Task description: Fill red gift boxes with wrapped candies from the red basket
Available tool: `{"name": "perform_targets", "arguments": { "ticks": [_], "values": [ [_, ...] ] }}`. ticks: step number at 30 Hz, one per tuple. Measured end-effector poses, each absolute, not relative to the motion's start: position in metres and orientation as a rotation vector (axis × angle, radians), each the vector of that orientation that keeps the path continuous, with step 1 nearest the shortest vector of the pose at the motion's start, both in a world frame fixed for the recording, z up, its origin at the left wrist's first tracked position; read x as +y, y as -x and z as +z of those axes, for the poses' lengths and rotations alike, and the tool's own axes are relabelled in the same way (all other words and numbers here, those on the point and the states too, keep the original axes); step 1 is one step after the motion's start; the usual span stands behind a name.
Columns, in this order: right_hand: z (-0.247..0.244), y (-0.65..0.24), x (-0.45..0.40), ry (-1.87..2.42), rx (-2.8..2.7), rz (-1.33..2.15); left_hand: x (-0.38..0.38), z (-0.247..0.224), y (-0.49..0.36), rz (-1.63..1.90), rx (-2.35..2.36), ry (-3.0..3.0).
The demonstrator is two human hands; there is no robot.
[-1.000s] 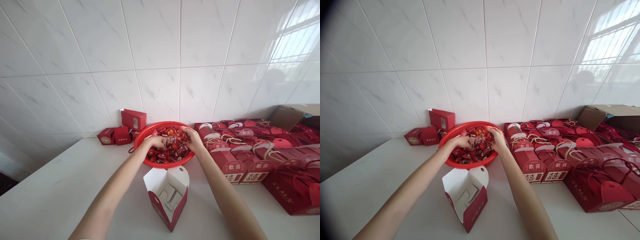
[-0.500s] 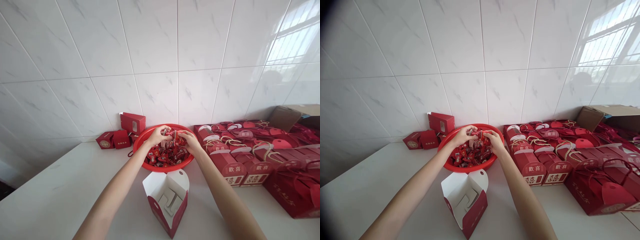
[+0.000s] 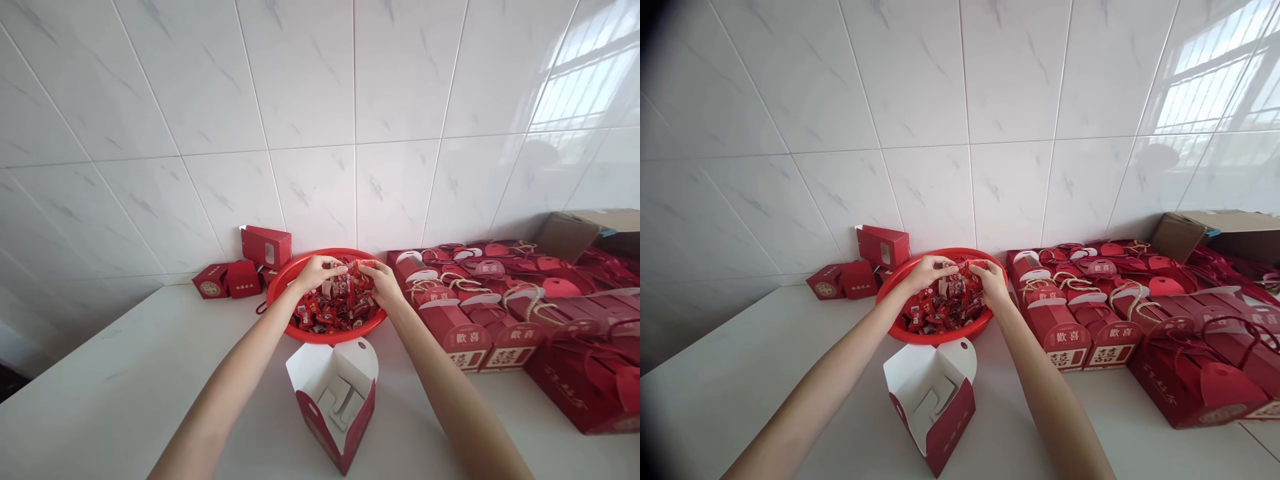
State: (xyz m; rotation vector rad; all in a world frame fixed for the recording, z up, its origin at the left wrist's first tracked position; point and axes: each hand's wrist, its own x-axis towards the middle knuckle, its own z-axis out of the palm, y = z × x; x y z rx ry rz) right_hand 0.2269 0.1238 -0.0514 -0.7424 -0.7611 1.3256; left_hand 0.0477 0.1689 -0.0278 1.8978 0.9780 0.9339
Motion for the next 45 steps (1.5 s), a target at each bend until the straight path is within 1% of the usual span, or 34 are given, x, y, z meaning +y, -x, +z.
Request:
{"name": "perform_targets", "arguments": {
  "ticks": [7, 9, 13, 16, 19, 23, 26, 30, 32, 38, 40, 42, 45],
  "values": [
    [-0.042, -0.229, 0.114, 0.684, -0.786, 1.313, 0.16, -0.022, -0.05, 1.163, 0.904, -1.728],
    [-0.034, -0.23, 0.107, 0.668, -0.809, 1.315, 0.148, -0.019, -0.051, 1.261, 0.928, -1.705],
    [-0.012, -0.225, 0.089, 0.61, -0.948, 1.337, 0.112, -0.014, -0.051, 1.589, 0.931, -1.541],
    [0.003, -0.222, 0.071, 0.575, -1.08, 1.335, 0.087, -0.01, -0.047, 1.657, 0.81, -1.372],
    [0.014, -0.226, 0.054, 0.567, -1.231, 1.303, 0.068, -0.006, -0.038, 1.54, 0.729, -1.316],
    [0.026, -0.24, 0.032, 0.612, -1.539, 1.249, 0.05, 0.0, -0.02, 1.403, 0.716, -1.404],
    [0.032, -0.245, 0.02, 0.67, -1.841, 1.248, 0.043, 0.006, -0.009, 1.376, 0.772, -1.475],
    [0.033, -0.239, 0.013, 0.75, -2.096, 1.116, 0.038, 0.013, 0.001, 1.284, 0.901, -1.675],
    [0.03, -0.235, 0.013, 0.761, -2.165, 1.06, 0.033, 0.016, 0.004, 1.102, 0.966, -1.849],
    [0.022, -0.226, 0.011, 0.789, -2.566, 0.96, 0.014, 0.022, 0.006, 0.212, 1.127, -2.277],
    [0.021, -0.223, 0.008, 0.81, -2.619, 0.864, 0.009, 0.023, 0.004, 0.082, 1.179, -2.314],
    [0.018, -0.219, 0.007, 0.827, -2.63, 0.79, 0.006, 0.024, 0.002, 0.043, 1.191, -2.322],
    [0.013, -0.213, 0.009, 0.773, -2.656, 0.773, 0.003, 0.023, 0.001, -0.02, 1.217, -2.314]
  ]
}}
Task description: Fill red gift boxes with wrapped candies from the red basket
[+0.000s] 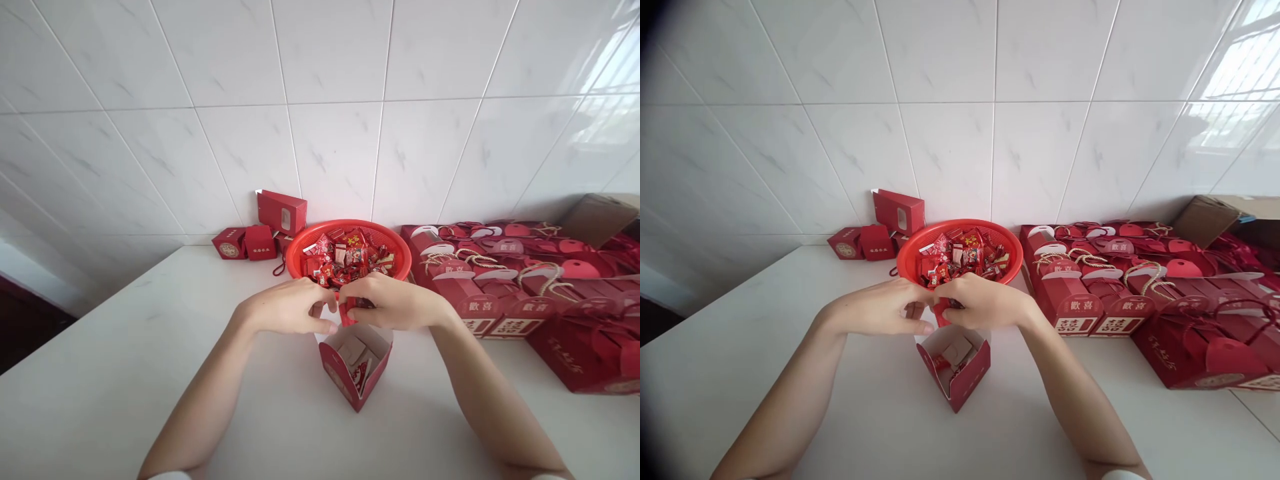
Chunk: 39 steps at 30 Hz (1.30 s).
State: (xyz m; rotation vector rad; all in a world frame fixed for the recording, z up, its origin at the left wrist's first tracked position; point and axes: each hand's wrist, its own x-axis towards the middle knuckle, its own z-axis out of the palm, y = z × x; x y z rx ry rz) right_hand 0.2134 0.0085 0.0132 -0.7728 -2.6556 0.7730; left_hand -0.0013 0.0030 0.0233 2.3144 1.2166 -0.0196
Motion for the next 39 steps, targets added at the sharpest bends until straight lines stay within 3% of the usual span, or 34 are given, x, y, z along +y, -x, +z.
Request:
{"name": "perform_targets", "arguments": {
  "ticks": [20, 31, 39],
  "values": [
    [0.013, -0.211, 0.008, 0.517, -2.558, 0.919, -0.007, 0.025, 0.004, -0.142, 1.333, -2.322],
    [0.033, -0.248, -0.005, 0.794, -2.393, 0.75, -0.008, 0.029, 0.011, -0.094, 1.36, -2.403],
    [0.005, -0.265, -0.018, 1.085, -2.535, 0.959, -0.012, 0.027, 0.01, -0.105, 1.322, -2.39]
  ]
}}
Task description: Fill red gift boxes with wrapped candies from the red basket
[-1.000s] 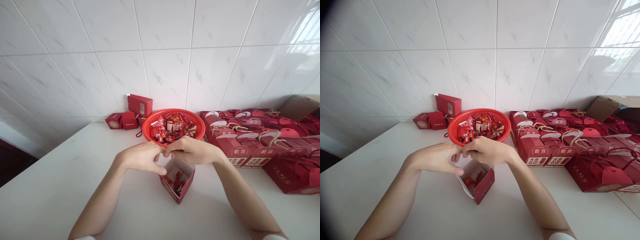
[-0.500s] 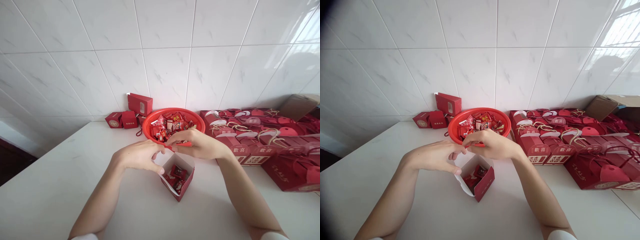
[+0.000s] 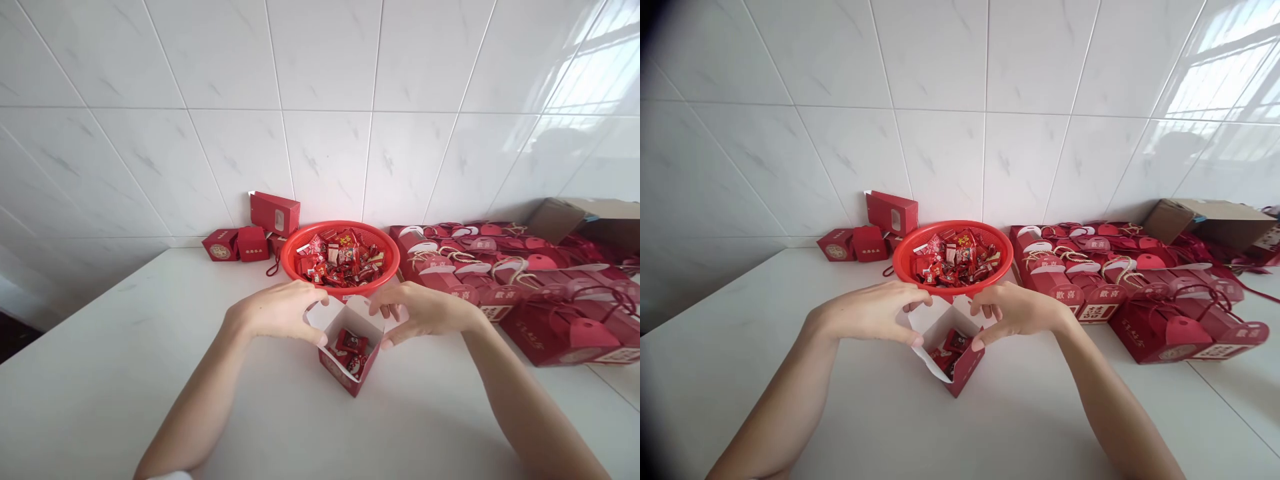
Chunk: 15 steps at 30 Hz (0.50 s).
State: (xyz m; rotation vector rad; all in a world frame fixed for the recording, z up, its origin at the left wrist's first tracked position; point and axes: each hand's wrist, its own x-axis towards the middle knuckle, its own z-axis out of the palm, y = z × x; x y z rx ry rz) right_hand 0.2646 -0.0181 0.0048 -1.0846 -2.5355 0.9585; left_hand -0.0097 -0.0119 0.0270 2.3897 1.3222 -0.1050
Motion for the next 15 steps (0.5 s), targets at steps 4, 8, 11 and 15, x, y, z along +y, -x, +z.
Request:
{"name": "perform_targets", "arguments": {
  "ticks": [4, 8, 11, 15],
  "values": [
    [-0.016, -0.271, -0.024, 1.189, -2.364, 1.011, -0.016, 0.025, 0.008, -0.106, 1.308, -2.398],
    [-0.034, -0.268, -0.029, 1.252, -2.201, 0.927, -0.023, 0.026, 0.002, -0.106, 1.295, -2.425],
    [-0.045, -0.263, -0.031, 1.263, -2.149, 0.838, -0.029, 0.028, -0.006, -0.088, 1.197, -2.45],
    [-0.06, -0.26, -0.033, 1.217, -2.082, 0.708, -0.034, 0.028, -0.015, -0.098, 1.028, -2.455]
  ]
}}
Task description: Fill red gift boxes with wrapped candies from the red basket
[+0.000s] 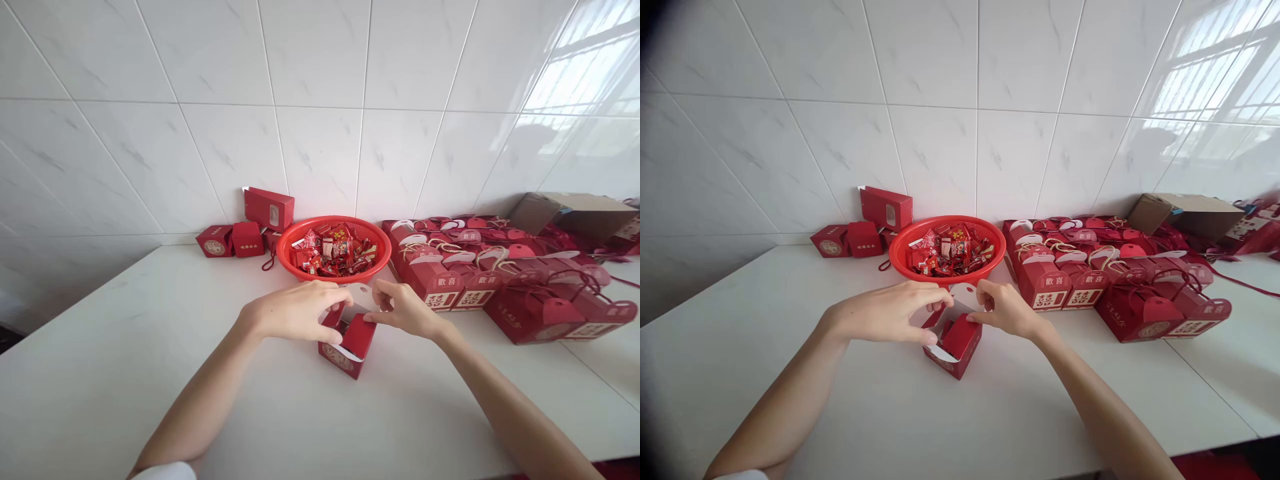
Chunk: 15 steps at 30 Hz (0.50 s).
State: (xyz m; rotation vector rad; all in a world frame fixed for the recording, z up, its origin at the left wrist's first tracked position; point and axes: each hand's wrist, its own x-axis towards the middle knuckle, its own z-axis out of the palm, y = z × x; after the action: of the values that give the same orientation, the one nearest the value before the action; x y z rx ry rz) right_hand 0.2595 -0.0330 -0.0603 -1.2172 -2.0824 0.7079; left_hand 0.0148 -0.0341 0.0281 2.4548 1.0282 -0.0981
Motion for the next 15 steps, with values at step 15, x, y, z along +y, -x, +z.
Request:
{"name": "perform_targets", "arguments": {
  "ticks": [15],
  "values": [
    [-0.077, -0.261, -0.042, 0.864, -2.117, 0.676, -0.017, 0.017, -0.017, -0.23, 1.225, -2.415]
  ]
}}
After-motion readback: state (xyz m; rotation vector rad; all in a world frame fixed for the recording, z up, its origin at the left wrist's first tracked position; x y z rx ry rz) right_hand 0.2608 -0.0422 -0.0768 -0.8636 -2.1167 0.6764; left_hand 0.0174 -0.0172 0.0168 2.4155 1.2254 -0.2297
